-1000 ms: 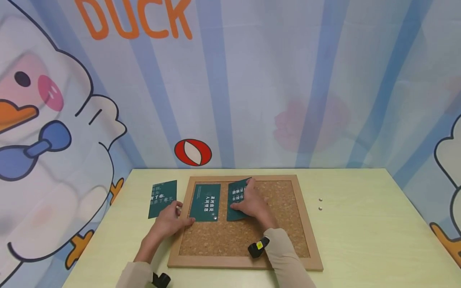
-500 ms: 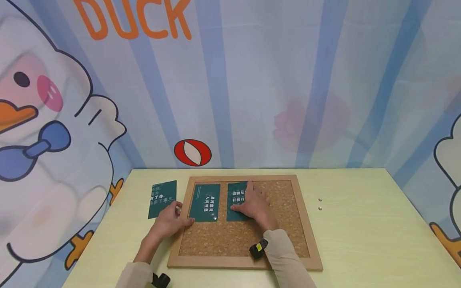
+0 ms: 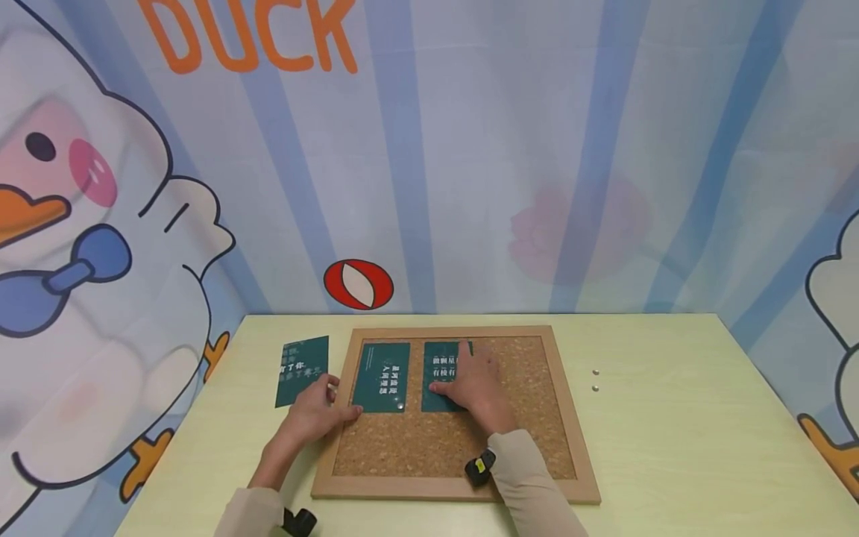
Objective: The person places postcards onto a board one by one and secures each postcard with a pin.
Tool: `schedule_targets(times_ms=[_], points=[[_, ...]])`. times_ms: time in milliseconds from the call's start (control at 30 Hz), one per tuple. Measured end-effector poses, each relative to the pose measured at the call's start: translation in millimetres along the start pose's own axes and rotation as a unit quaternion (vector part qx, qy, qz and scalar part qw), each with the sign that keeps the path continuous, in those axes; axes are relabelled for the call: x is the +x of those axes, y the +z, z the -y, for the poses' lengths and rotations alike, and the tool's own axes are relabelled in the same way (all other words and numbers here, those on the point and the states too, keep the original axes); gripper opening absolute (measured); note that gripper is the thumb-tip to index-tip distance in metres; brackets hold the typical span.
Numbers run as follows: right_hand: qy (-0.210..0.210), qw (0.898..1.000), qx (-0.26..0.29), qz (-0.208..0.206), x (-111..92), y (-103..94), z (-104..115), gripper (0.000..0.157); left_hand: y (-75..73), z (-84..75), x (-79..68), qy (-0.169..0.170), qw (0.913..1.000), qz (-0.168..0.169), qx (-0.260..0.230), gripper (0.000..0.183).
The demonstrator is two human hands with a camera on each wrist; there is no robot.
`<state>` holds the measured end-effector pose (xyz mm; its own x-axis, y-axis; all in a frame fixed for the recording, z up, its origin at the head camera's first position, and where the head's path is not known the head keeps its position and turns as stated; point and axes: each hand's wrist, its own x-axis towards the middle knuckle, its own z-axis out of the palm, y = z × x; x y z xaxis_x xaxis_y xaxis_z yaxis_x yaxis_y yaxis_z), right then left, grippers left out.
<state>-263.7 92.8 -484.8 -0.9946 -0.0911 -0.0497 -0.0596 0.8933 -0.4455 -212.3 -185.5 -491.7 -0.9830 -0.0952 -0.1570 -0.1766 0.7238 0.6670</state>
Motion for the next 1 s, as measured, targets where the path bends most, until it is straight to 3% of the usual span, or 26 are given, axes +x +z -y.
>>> schedule_targets(times_ms=[500, 800, 900, 1000], points=[[0.007, 1.0, 0.016, -0.001, -3, 0.1, -3, 0.089, -0.5, 0.3, 1.3, 0.003, 1.0, 0.003, -0.002, 0.071], [0.004, 1.0, 0.019, -0.001, -2, 0.9, -7, 0.089, -5.4, -1.5, 2.5, 0.005, 0.9993, 0.03, -0.024, 0.07], [0.003, 1.0, 0.018, 0.0, -1, 1.7, -7, 0.089, -9.3, -4.5, 2.6, 0.009, 0.9995, 0.032, 0.0, 0.073], [0.0, 1.0, 0.014, -0.001, -1, 3.0, -7, 0.09, -12.3, -10.1, 1.5, 0.01, 0.9985, 0.011, 0.052, 0.077]])
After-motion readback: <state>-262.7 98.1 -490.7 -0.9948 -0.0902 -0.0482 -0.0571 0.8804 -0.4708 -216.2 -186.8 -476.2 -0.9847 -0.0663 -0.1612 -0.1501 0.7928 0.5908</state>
